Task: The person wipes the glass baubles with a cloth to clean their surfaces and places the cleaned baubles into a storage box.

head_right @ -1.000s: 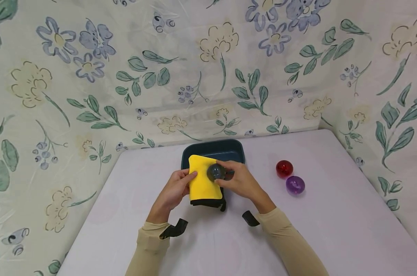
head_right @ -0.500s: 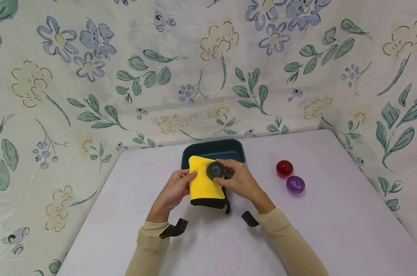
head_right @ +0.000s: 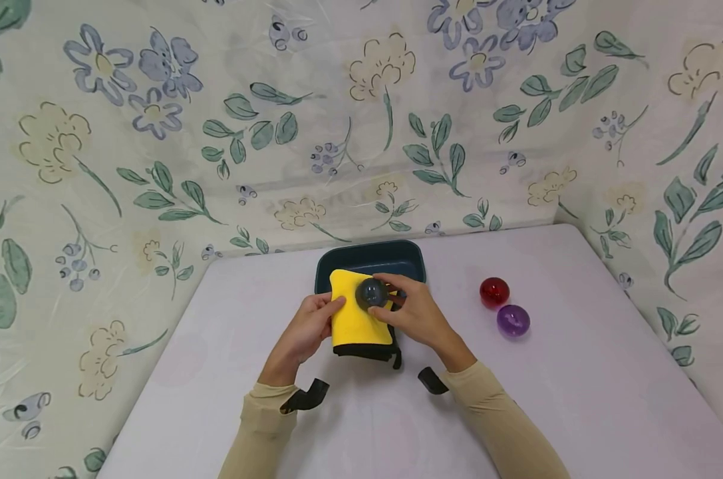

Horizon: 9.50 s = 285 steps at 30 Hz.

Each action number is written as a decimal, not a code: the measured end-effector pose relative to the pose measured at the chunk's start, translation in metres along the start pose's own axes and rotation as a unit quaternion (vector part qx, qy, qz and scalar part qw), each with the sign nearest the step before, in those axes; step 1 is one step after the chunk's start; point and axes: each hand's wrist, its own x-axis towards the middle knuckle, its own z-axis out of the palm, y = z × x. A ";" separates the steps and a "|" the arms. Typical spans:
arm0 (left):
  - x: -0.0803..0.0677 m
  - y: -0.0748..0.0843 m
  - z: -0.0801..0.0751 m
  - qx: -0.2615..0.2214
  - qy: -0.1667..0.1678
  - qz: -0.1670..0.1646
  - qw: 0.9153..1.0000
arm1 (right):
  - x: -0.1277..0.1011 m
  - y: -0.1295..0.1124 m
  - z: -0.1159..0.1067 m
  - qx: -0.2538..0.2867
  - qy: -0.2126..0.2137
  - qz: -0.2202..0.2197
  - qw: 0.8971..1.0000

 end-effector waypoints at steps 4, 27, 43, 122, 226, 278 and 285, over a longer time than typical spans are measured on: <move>0.001 0.000 0.001 0.001 0.005 -0.001 1.000 | 0.000 -0.001 0.000 0.003 -0.007 -0.009 1.000; 0.000 0.001 0.002 0.011 0.049 0.034 0.998 | -0.001 0.001 -0.013 0.015 -0.084 -0.053 0.995; 0.000 0.005 0.006 0.029 0.065 0.036 0.997 | 0.002 0.005 -0.015 0.031 -0.101 -0.038 0.994; -0.007 0.009 0.010 0.056 0.065 0.043 0.995 | 0.001 0.003 -0.009 -0.060 -0.063 -0.010 0.996; -0.011 0.014 0.015 0.066 0.059 0.052 0.995 | 0.002 0.005 -0.011 -0.018 -0.041 -0.018 0.999; -0.011 0.013 0.009 0.042 0.035 0.036 0.998 | 0.000 -0.003 -0.004 0.027 0.021 -0.023 0.999; -0.010 0.012 0.008 0.033 0.021 0.030 0.999 | 0.001 -0.002 -0.005 0.035 0.019 -0.018 0.999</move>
